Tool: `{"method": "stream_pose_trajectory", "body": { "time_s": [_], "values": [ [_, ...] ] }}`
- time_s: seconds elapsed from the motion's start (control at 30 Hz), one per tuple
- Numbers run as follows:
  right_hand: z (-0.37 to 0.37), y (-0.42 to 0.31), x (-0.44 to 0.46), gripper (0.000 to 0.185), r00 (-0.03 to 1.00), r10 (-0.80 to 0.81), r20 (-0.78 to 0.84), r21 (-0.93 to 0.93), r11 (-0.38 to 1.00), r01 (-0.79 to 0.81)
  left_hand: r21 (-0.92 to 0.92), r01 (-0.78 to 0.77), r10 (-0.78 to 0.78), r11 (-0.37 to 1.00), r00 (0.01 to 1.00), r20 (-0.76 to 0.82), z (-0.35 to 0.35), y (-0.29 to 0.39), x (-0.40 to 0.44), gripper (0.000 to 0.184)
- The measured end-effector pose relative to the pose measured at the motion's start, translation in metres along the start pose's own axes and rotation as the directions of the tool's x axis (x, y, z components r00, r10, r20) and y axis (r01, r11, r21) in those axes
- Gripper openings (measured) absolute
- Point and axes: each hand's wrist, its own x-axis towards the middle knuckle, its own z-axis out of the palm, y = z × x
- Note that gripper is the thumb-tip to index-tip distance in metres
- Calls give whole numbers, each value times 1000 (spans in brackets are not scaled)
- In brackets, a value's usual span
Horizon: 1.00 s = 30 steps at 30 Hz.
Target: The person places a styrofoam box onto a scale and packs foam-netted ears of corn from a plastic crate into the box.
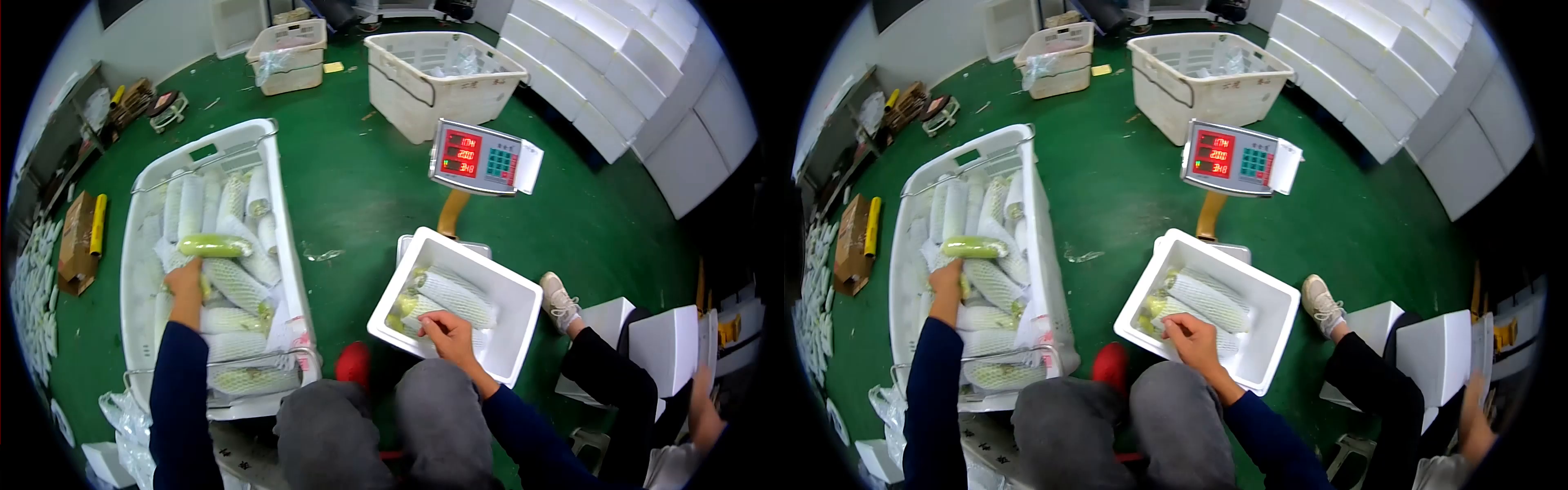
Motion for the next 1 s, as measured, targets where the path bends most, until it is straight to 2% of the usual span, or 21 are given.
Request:
{"method": "stream_pose_trajectory", "body": {
  "time_s": [0.03, 0.07, 0.1, 0.13, 0.2, 0.27, 0.4, 0.43, 0.47, 0.5, 0.53, 0.6, 0.63, 0.7, 0.73, 0.77, 0.8, 0.87, 0.9, 0.93, 1.0],
  "values": [
    [-1, -2, -4, 17, 1000, 23, -6, -8, 1000, -23, 146, 29, -17, 989, 996, -83, 6, 0, 3, 77],
    [-7, 1, -6, 16, 1000, -23, 1, -46, 999, 23, -242, 109, -85, 964, 991, 108, 4, -8, 3, 72],
    [-20, 2, -10, 16, 999, 52, 6, -81, 995, -52, -545, 293, -149, 786, 944, 294, 2, -16, 2, 67],
    [-31, 29, -9, 16, 998, -42, -38, -45, 998, 40, -648, 424, -188, 633, 896, 403, -19, -11, -4, 59],
    [-51, 10, -14, 18, 995, 66, -73, -9, 998, -67, -691, 566, -174, 450, 814, 554, -71, 18, -40, 44],
    [-65, 1, -14, 21, 980, 143, -140, 110, 986, -128, -624, 689, -101, 369, 697, 710, -124, 54, -102, 39],
    [-6, -97, 9, 43, 997, 64, 46, 197, 978, -72, -652, 426, 246, 627, 686, 685, -151, 127, -226, 55],
    [15, -123, 18, 61, 980, 4, 200, 209, 977, -47, -653, 352, 339, 671, 637, 692, -146, 148, -256, 58],
    [34, -142, 25, 73, 946, -172, 275, 294, 952, 87, -625, 321, 396, 712, 551, 735, -136, 168, -284, 59],
    [52, -172, 33, 82, 931, -166, 325, 397, 918, 25, -608, 276, 454, 745, 458, 764, -129, 187, -309, 61],
    [65, -178, 42, 73, 950, -186, 252, 612, 790, -8, -594, 222, 503, 773, 355, 788, -123, 205, -331, 63],
    [69, -207, 58, 56, 948, -80, 308, 859, 451, -241, -503, -82, 506, 860, 254, 824, -119, 222, -375, 62],
    [61, -205, 52, 52, 959, 5, 283, 863, 434, -257, -614, -83, 605, 785, 315, 731, -114, 214, -397, 60],
    [49, -189, 44, 46, 954, 166, 248, 878, 379, -294, -725, 111, 535, 679, 601, 594, -125, 197, -434, 56],
    [41, -173, 40, 40, 938, 166, 304, 912, 232, -337, -779, 187, 449, 598, 728, 519, -130, 192, -452, 55],
    [40, -168, 28, 41, 931, 187, 314, 920, 184, -347, -797, 141, 451, 587, 761, 467, -131, 189, -471, 46],
    [46, -165, 12, 42, 926, 217, 309, 932, 127, -341, -817, -56, 526, 574, 790, 315, -129, 186, -470, 45],
    [67, -170, -31, 46, 910, 229, 346, 913, 140, -383, -764, -412, 676, 496, 735, 43, -120, 186, -468, 44],
    [72, -186, -56, 46, 906, 197, 374, 908, 121, -401, -748, -474, 694, 464, 720, -26, -121, 202, -478, 43],
    [74, -200, -73, 47, 896, 157, 415, 895, 106, -433, -729, -479, 732, 488, 680, 42, -117, 201, -479, 42],
    [54, -184, -66, 40, 880, 176, 441, 884, 84, -460, -568, -696, 889, 440, 426, 168, -113, 194, -478, 39]
  ]
}}
